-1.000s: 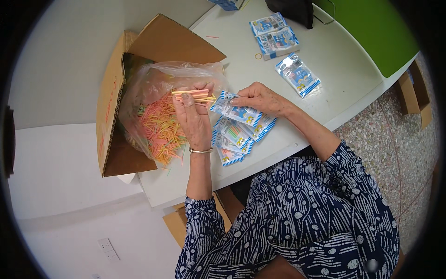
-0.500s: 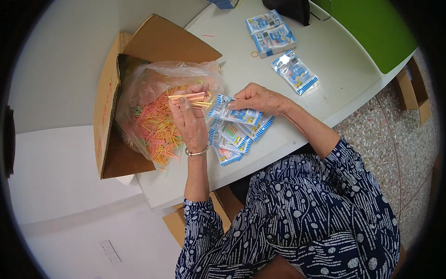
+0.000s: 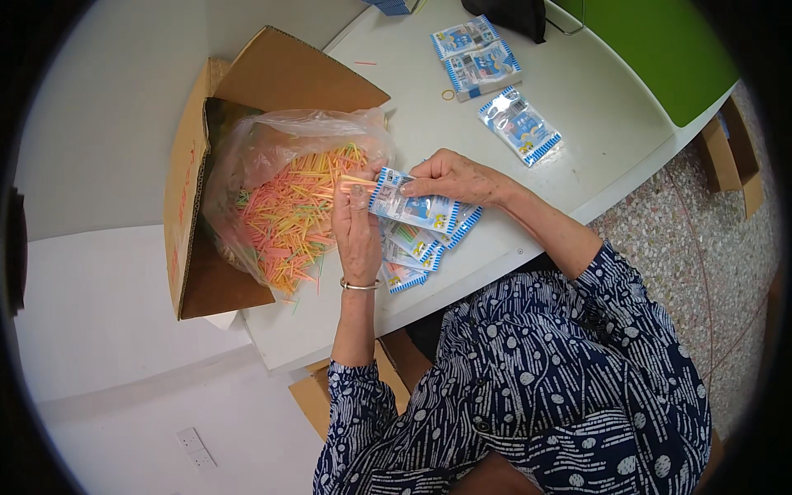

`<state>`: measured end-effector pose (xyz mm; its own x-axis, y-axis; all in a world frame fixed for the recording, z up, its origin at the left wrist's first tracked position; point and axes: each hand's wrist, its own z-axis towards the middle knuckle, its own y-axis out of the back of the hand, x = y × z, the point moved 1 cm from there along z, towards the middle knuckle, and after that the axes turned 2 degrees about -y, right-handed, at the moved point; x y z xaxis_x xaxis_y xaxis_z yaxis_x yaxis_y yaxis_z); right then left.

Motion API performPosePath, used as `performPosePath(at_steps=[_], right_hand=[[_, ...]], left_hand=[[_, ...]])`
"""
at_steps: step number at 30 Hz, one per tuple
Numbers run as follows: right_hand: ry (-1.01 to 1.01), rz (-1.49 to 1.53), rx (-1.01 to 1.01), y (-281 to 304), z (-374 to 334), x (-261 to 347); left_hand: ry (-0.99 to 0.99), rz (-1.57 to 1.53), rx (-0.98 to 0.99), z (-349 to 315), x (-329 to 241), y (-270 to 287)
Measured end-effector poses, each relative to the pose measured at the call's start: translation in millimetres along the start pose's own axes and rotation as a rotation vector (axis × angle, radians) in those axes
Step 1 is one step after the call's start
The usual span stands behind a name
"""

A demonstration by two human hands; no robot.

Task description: Manually counting and packing small yellow plastic sticks into blue and white plastic pouches.

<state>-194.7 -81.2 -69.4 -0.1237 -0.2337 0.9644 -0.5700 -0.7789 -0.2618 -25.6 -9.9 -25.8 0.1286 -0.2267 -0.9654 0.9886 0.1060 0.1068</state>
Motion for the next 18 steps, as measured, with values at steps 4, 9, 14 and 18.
performPosePath(at_steps=[4,9,14,18], right_hand=[[0.011,-0.047,-0.033,-1.8,2.6,-1.3],[0.034,-0.012,-0.109,-1.8,4.4,1.2],[0.037,-0.006,-0.133,-3.1,4.5,3.4],[-0.004,-0.007,-0.171,-4.1,4.6,4.2]], left_hand=[[0.196,-0.095,0.084,2.6,-1.2,3.1],[0.261,-0.355,0.016,15.4,-8.1,5.5],[0.212,-0.25,-0.193,34.9,-13.6,23.0],[0.149,0.184,0.01,34.7,-23.4,17.7]])
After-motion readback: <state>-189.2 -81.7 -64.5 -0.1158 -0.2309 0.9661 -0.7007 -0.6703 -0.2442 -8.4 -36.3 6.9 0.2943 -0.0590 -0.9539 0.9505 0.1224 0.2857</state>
